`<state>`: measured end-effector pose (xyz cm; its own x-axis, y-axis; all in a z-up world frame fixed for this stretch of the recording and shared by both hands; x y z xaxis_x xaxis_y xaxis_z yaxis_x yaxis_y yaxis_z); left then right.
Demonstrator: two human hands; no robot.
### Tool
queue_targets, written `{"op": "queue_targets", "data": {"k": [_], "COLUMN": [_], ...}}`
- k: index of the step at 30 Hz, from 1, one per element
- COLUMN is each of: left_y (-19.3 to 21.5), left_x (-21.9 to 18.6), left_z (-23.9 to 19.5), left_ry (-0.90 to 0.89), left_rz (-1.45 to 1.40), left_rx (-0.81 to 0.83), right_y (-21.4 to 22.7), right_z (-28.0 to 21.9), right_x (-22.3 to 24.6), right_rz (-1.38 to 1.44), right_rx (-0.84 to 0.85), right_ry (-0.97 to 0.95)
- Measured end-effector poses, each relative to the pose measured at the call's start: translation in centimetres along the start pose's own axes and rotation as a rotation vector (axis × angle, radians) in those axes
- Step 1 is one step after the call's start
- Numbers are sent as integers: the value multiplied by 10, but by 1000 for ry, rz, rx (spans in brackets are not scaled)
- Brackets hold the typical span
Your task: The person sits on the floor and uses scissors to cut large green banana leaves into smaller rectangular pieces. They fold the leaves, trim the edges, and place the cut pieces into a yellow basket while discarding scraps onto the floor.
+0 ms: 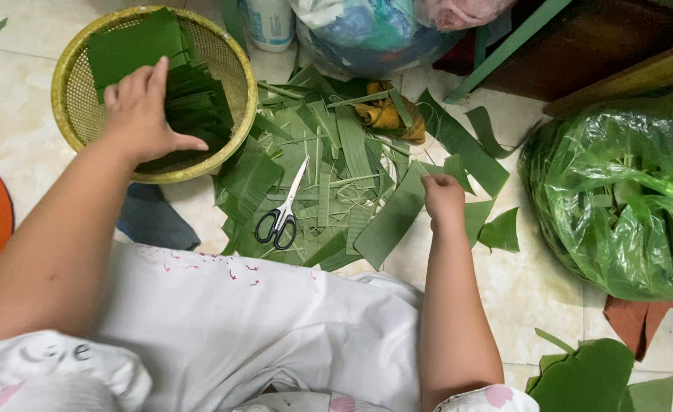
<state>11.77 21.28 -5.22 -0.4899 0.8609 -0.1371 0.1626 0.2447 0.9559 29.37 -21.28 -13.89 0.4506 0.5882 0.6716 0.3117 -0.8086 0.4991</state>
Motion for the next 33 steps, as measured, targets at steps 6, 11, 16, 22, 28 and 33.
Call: {"op": "queue_targets", "data": {"k": [6,11,16,22,28,33], "left_y": [-16,-65,-77,-68,-112,-109], "left_x": [29,38,27,-29,-122,-172], "left_z": [-29,-28,-12,-47,-77,-79], "left_ry": [-69,-245,-230,-122,-178,-229], "left_rz": [-63,160,209,-7,-629,-1053], "left_rx": [1,-165,-298,-219,205,200], "right_y": [-8,-25,-45,-38,-83,-63], "right_z": [42,48,55,41,50,-85], "right_x": [-57,-75,-88,-64,-36,58], "right_rz": [-31,-150,-312,-542,785,912], "right_rx": [-73,-56,-53,22,594,744], "right_ry": [-170,-124,-76,210,251,346]}}
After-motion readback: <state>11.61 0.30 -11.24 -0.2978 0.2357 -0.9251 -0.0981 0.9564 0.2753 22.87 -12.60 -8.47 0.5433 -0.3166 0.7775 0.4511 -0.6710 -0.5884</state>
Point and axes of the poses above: each hand's wrist, its own z-axis towards the middle knuckle, its own y-axis out of the back of the hand, x = y × z, the point moved 7 cm from there along z, towards the middle knuckle, and after that the axes turned 6 degrees about x, right-handed, at the moved point
